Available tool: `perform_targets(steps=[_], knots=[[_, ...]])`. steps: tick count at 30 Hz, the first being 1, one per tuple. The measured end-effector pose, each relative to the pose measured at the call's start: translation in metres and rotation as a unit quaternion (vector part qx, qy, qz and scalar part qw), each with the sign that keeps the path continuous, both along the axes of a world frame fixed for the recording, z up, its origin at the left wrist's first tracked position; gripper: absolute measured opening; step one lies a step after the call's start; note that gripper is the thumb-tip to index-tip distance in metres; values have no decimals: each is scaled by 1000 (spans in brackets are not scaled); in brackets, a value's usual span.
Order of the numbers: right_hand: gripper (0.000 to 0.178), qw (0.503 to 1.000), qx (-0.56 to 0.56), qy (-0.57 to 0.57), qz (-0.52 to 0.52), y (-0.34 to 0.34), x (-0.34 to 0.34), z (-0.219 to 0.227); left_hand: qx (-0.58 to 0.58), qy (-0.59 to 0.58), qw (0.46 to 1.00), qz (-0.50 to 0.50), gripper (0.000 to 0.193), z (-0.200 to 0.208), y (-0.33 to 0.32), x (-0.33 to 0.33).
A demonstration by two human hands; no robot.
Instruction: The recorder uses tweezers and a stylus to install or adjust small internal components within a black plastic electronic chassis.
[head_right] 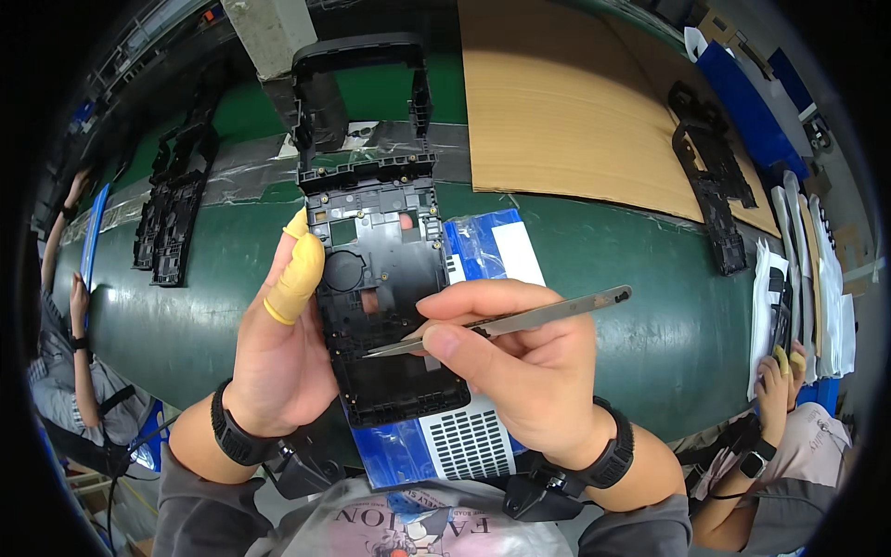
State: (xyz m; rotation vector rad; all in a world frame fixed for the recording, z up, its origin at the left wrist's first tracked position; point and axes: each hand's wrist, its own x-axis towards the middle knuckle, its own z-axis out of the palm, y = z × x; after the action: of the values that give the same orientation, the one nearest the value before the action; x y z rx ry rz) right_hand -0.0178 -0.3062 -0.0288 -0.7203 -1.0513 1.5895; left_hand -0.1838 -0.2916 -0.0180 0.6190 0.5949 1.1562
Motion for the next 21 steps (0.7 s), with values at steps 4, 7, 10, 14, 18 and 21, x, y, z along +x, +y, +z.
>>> perform_targets(steps=[4,7,10,14,18,21], knots=[[20,1000,7,-12,1,1,-1,1,3,2,1000,7,42,-2,1,1],[20,1000,14,-19,-3,2,0,0,5,12,1000,3,41,-1,1,2],[20,1000,16,-23,-8,1,-1,-1,14,-1,1000,-6,46,-3,1,1],[18,1000,5,-17,-1,0,1,0,52,14,998,-27,61,-5,-2,-2],[18,999,13,-33,-25,2,1,2,73,54,995,-30,89,2,-4,-6],[19,995,0,71,-70,22,13,3,118,41,990,59,90,8,-4,-14]])
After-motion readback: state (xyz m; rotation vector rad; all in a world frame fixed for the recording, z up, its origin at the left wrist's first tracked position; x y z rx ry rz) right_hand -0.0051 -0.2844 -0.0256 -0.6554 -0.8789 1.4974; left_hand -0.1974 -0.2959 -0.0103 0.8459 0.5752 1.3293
